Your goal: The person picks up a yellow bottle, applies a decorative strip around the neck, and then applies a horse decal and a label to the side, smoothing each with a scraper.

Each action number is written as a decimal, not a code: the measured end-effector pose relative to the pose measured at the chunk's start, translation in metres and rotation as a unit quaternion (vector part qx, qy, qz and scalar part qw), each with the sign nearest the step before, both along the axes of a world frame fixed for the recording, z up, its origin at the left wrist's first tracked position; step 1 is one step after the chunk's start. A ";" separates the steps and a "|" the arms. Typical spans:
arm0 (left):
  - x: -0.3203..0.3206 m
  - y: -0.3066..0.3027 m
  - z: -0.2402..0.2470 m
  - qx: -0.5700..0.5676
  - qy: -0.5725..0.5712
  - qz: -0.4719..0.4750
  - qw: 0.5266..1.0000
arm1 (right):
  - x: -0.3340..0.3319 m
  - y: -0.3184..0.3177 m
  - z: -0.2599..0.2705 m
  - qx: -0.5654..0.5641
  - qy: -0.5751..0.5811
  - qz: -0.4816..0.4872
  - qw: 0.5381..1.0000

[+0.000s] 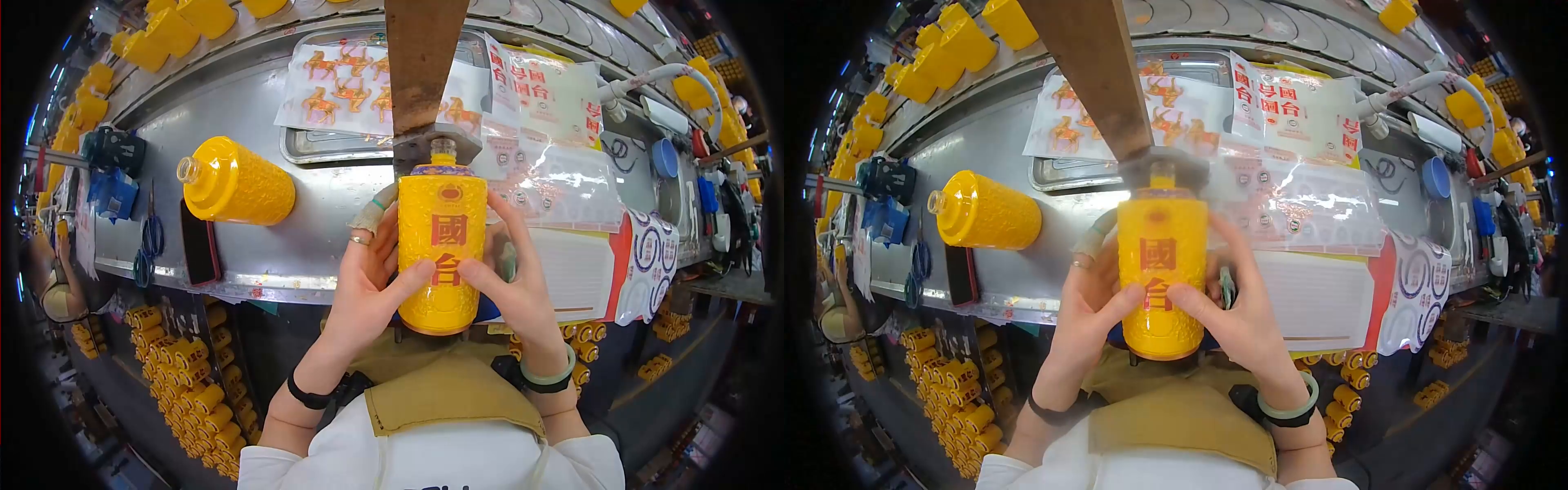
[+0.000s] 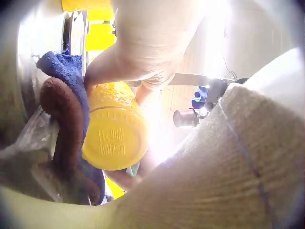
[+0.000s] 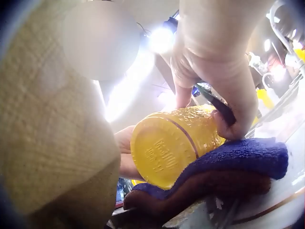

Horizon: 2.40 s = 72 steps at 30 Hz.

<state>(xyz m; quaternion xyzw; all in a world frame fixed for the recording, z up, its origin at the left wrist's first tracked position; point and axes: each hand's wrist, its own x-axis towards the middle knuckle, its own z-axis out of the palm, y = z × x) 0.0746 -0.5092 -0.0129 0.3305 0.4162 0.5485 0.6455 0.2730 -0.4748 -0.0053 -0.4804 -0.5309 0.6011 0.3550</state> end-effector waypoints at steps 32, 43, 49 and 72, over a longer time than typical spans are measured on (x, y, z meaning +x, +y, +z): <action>0.004 -0.003 -0.003 0.008 -0.005 0.001 1.000 | 0.012 -0.033 0.026 0.168 -0.016 -0.157 0.973; 0.006 0.009 0.006 -0.007 0.001 0.022 1.000 | 0.009 0.007 0.021 0.023 0.035 -0.101 0.994; 0.011 0.020 0.005 -0.016 0.027 0.040 0.999 | -0.015 0.013 0.006 0.013 -0.005 -0.054 0.998; -0.002 0.006 -0.004 0.001 -0.016 -0.029 0.999 | 0.000 -0.001 -0.003 -0.048 0.047 -0.005 0.998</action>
